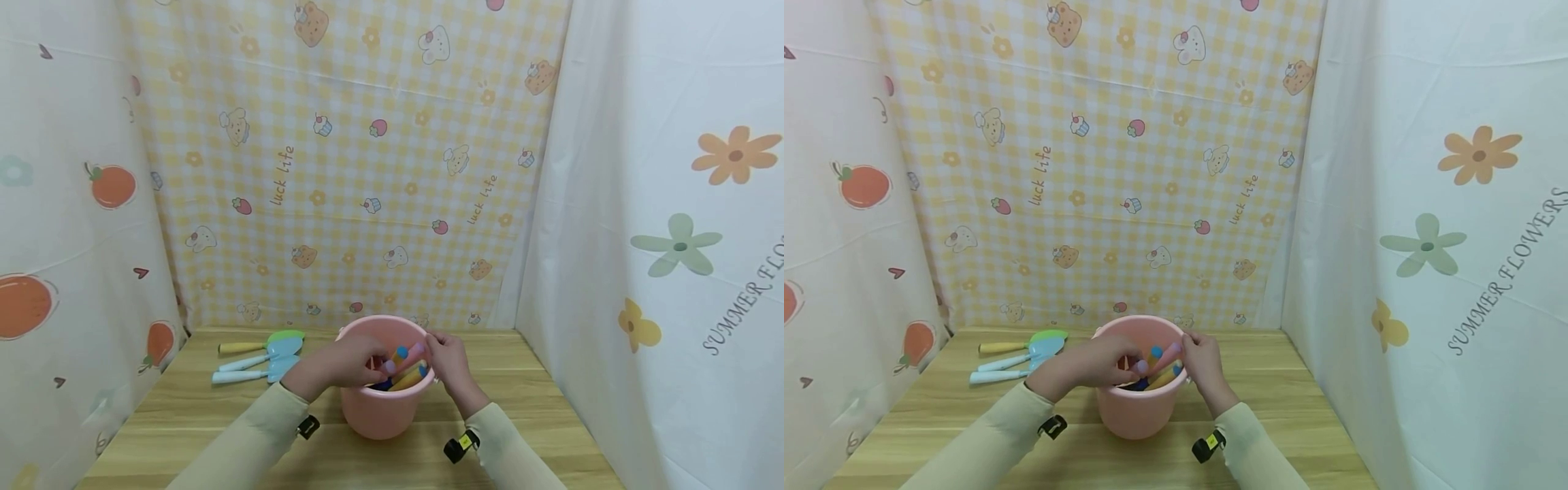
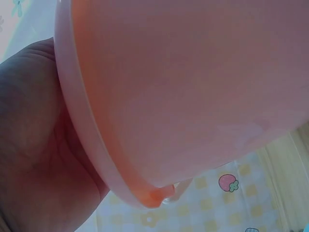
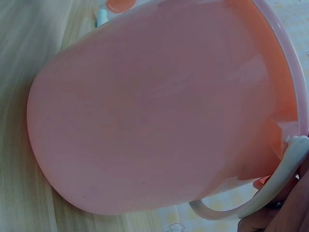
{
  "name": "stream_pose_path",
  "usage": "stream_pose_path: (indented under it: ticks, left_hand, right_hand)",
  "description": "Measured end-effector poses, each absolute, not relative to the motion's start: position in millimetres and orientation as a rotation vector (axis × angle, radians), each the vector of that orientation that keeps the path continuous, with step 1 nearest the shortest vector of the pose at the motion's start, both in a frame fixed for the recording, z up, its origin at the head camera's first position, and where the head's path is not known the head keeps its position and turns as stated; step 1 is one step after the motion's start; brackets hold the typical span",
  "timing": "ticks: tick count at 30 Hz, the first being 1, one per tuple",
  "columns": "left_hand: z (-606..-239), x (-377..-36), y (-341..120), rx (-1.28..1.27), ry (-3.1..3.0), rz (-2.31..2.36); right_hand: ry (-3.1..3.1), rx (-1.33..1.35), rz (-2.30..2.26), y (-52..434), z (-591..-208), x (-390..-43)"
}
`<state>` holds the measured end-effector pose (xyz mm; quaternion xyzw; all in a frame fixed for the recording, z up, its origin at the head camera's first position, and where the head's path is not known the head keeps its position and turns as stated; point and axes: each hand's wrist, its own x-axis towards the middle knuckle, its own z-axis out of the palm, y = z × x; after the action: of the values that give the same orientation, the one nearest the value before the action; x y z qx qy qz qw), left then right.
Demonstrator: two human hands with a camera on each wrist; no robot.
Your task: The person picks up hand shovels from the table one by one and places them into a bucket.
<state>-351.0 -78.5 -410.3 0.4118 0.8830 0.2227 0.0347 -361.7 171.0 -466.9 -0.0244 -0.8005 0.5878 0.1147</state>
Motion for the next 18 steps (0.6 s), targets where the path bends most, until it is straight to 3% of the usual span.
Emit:
stream_pose_path:
  ticks: [18]
  left_hand:
    - [-411.6, -348.1, -82.1, 1.271, 2.740, 0.674]
  right_hand:
    - [-2.345, -0.059, 1.722, 171.1, -467.3, -362.2]
